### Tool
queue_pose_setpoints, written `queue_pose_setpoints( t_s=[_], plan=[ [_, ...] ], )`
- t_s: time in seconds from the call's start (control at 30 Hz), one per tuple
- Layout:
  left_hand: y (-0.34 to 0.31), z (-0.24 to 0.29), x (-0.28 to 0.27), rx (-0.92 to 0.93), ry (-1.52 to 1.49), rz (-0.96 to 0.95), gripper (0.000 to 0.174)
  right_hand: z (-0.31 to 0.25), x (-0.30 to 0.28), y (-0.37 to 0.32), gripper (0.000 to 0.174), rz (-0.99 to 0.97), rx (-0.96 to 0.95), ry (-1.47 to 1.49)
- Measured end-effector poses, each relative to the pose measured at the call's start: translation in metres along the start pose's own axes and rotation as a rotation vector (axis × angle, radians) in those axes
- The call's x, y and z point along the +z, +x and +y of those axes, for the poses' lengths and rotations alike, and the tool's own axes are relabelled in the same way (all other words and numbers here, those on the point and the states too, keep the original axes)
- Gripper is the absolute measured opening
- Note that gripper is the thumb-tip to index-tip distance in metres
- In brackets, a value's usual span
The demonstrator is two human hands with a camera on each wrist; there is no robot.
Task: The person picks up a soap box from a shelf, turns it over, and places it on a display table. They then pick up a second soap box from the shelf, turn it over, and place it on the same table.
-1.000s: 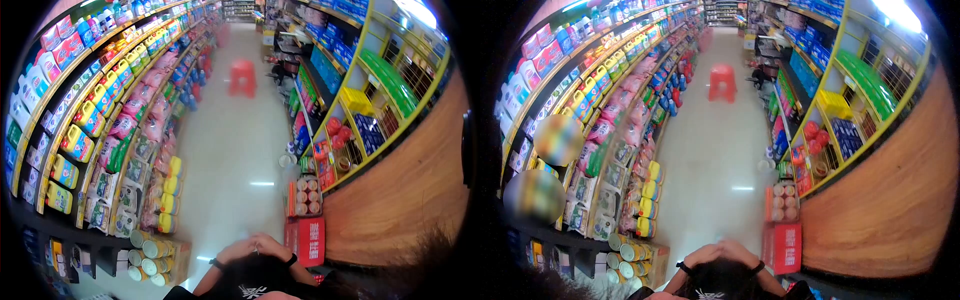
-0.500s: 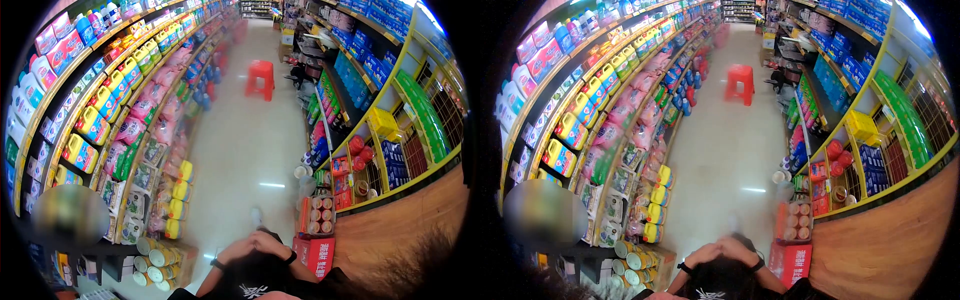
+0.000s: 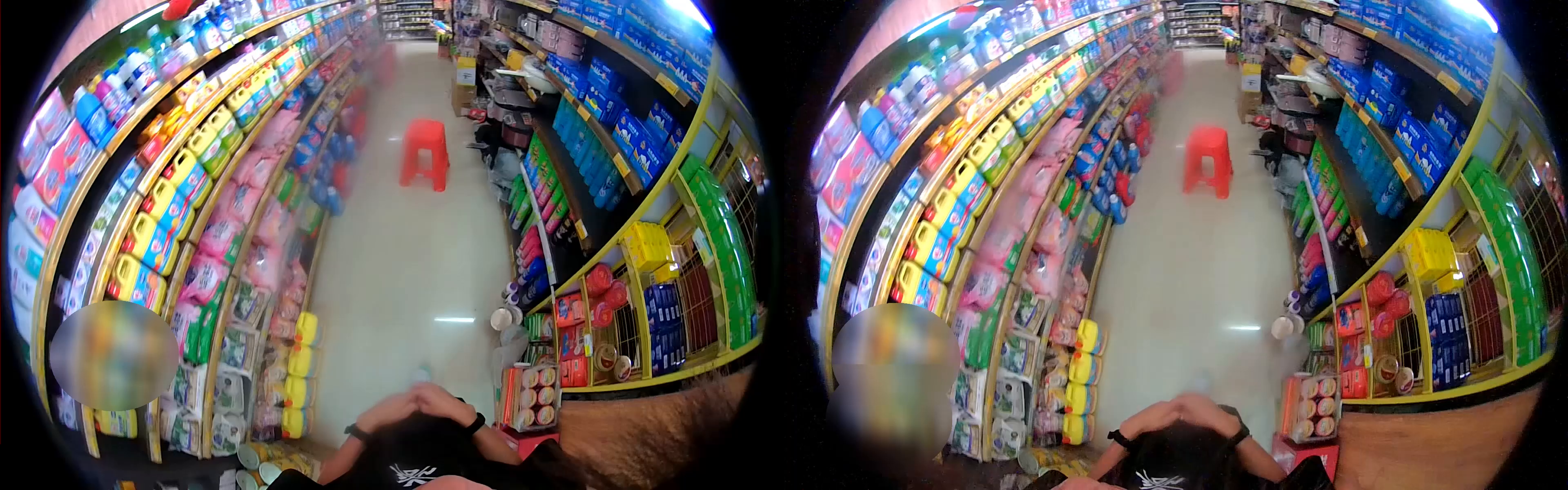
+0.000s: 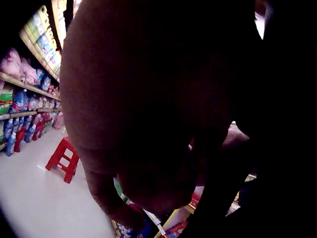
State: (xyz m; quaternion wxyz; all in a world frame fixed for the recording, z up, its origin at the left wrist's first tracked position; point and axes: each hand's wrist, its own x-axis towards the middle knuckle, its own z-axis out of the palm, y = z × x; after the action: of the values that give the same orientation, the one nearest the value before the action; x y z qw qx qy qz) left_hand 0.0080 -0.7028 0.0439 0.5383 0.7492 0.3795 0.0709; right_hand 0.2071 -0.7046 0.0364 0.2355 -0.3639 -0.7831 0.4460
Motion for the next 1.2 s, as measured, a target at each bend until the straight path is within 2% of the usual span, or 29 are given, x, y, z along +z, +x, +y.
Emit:
queue_pose_setpoints(
  t_s=[0.13, 0.2, 0.3, 0.4, 0.5, 0.6, 0.7, 0.8, 0.87, 1.0, 1.1, 1.2],
  plan=[
    [0.057, -0.003, -0.051, 0.024, 0.046, -0.038, 0.040, 0.026, -0.046, 0.046, 0.022, -0.017, 0.038, -0.018],
    [0.079, 0.023, -0.082, 0.030, 0.013, -0.011, 0.041, 0.035, -0.071, 0.069, 0.023, -0.058, 0.077, -0.079],
    [0.111, -0.013, -0.093, 0.123, 0.032, 0.097, 0.037, 0.019, -0.118, 0.099, 0.024, -0.028, 0.050, 0.035],
    [0.128, -0.006, -0.129, 0.072, 0.072, 0.177, 0.035, 0.071, -0.113, 0.119, 0.021, 0.028, 0.062, -0.096],
    [0.145, -0.012, -0.157, 0.040, 0.018, 0.252, 0.034, 0.075, -0.140, 0.148, 0.018, -0.108, 0.253, -0.221],
    [0.162, -0.040, -0.182, -0.048, 0.071, 0.167, 0.035, 0.102, -0.146, 0.159, 0.017, 0.083, 0.145, -0.121],
    [0.194, -0.073, -0.202, -0.032, 0.091, 0.151, 0.033, 0.126, -0.159, 0.180, 0.016, 0.096, 0.110, -0.175],
    [0.233, -0.096, -0.227, 0.011, 0.041, 0.187, 0.031, 0.131, -0.178, 0.215, 0.016, 0.051, 0.301, -0.116],
    [0.256, -0.104, -0.255, 0.037, 0.100, 0.190, 0.030, 0.130, -0.195, 0.242, 0.017, -0.013, 0.309, -0.136],
    [0.296, -0.103, -0.325, 0.012, 0.115, 0.279, 0.030, 0.143, -0.233, 0.312, 0.019, -0.060, 0.234, -0.150],
    [0.309, -0.104, -0.383, -0.022, 0.014, 0.363, 0.028, 0.158, -0.256, 0.370, 0.020, 0.043, 0.178, -0.188],
    [0.327, -0.131, -0.423, -0.010, 0.058, 0.509, 0.026, 0.173, -0.281, 0.431, 0.021, 0.053, 0.116, -0.223]
  ],
)
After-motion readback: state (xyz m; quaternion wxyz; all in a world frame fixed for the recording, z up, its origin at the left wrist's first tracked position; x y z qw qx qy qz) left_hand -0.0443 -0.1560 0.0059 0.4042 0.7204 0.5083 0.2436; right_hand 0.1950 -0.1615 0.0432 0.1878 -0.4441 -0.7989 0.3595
